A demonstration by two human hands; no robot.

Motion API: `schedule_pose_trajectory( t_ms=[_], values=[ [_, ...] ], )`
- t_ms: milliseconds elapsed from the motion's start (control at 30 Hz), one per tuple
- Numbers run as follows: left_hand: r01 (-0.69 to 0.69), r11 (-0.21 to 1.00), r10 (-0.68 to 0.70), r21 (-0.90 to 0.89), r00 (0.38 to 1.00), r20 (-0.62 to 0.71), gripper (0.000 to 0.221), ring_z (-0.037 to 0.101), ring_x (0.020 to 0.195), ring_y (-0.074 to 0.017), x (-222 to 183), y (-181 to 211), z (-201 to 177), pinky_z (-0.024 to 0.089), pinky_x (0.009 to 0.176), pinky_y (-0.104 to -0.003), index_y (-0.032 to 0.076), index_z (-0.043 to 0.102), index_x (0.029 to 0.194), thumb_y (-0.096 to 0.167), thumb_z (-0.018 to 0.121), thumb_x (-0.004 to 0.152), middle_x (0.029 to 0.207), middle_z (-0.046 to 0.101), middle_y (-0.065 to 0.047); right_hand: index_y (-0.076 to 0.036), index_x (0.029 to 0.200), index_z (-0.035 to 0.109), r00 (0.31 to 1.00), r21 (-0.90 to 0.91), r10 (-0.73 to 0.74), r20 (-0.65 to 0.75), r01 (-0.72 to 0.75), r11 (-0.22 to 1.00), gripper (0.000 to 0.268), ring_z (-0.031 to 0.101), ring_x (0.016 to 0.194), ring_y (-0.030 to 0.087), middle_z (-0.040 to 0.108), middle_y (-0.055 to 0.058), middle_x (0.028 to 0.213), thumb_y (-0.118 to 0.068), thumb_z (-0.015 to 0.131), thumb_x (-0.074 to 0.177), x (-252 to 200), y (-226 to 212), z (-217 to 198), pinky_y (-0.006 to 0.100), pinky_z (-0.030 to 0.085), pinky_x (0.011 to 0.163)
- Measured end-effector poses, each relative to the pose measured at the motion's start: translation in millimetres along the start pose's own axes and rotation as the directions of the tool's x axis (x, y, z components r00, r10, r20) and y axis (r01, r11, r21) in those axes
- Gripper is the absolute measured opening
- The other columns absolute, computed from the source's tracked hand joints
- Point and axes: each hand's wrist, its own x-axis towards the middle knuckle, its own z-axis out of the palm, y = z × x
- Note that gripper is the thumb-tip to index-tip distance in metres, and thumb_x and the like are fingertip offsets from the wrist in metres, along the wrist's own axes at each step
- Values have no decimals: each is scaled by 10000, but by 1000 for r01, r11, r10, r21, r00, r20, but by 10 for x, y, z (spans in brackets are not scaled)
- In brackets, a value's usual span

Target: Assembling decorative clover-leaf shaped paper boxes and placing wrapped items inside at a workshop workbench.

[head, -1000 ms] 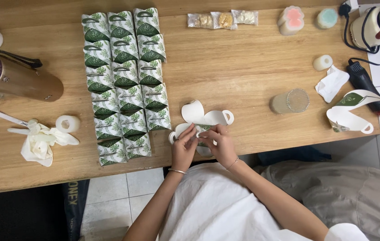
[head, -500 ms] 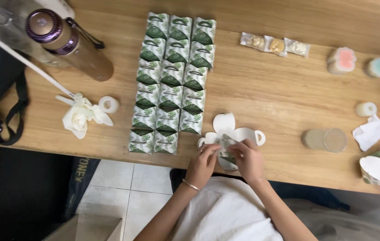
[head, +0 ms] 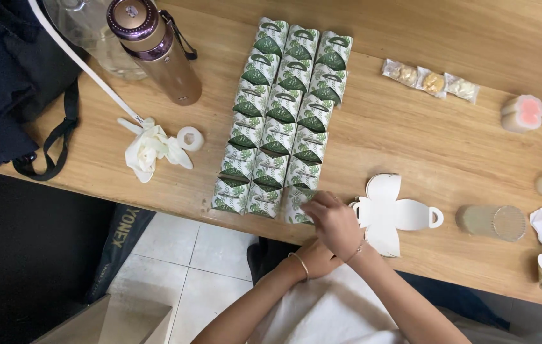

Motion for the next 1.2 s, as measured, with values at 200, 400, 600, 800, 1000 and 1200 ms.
schedule_pose_trajectory(
  t_ms=[200, 400, 600, 800, 1000, 1200],
  values=[
    [140, 987, -133, -80, 987, 92, 289, 679, 984, -395, -370, 69, -390, 533, 861, -478, -12, 610, 1133, 222, 635, 965, 1047, 698, -228, -98, 987, 714, 983, -261, -83, 164, 125, 957, 293, 682, 928, 275, 635, 63, 961, 19, 645, 728, -123, 314, 579, 394, 572, 659],
    [95, 991, -111, -96, 977, -184, 165, 700, 937, -373, -554, -144, -667, 560, 831, -444, 16, 633, 1086, 107, 636, 949, 998, 722, -201, -58, 1032, 684, 991, -255, -126, 51, 135, 957, 355, 658, 991, 300, 621, 89, 1003, 6, 659, 683, -130, 205, 693, 399, 574, 695],
    [199, 980, -195, -2, 961, -194, 299, 681, 939, -390, -610, 9, -846, 543, 820, -459, 33, 604, 1197, 121, 662, 917, 994, 706, -209, -118, 1083, 717, 991, -145, 74, -113, -90, 985, 214, 666, 950, 292, 661, 72, 1059, -139, 731, 870, -220, -33, 143, 406, 565, 702],
    [168, 985, -160, 47, 976, -145, 267, 719, 913, -331, -531, 486, -1049, 564, 794, -425, 43, 647, 1171, 170, 651, 936, 969, 735, -171, -117, 1143, 702, 872, -116, 413, -264, -454, 884, 275, 678, 1009, 292, 685, 75, 1119, -211, 743, 888, -755, 529, -456, 390, 601, 758],
    [208, 975, -204, 77, 978, -51, 247, 751, 903, -281, -77, 883, -1115, 579, 786, -394, 70, 656, 1167, 205, 616, 965, 963, 765, -134, -69, 1274, 667, 958, -510, 279, 71, -206, 835, 735, 610, 1153, 367, 652, 178, 1280, -293, 839, 596, -1441, 1150, -384, 553, 505, 905],
    [208, 965, -204, 160, 978, -42, 230, 745, 909, -284, 285, 1092, -936, 579, 781, -399, 83, 665, 1152, 221, 611, 975, 981, 760, -125, -133, 1222, 693, 772, -427, 583, 252, -452, 783, 365, 623, 1239, 289, 715, 55, 1272, -280, 706, 888, -1559, 1185, -427, 397, 524, 979]
  ],
)
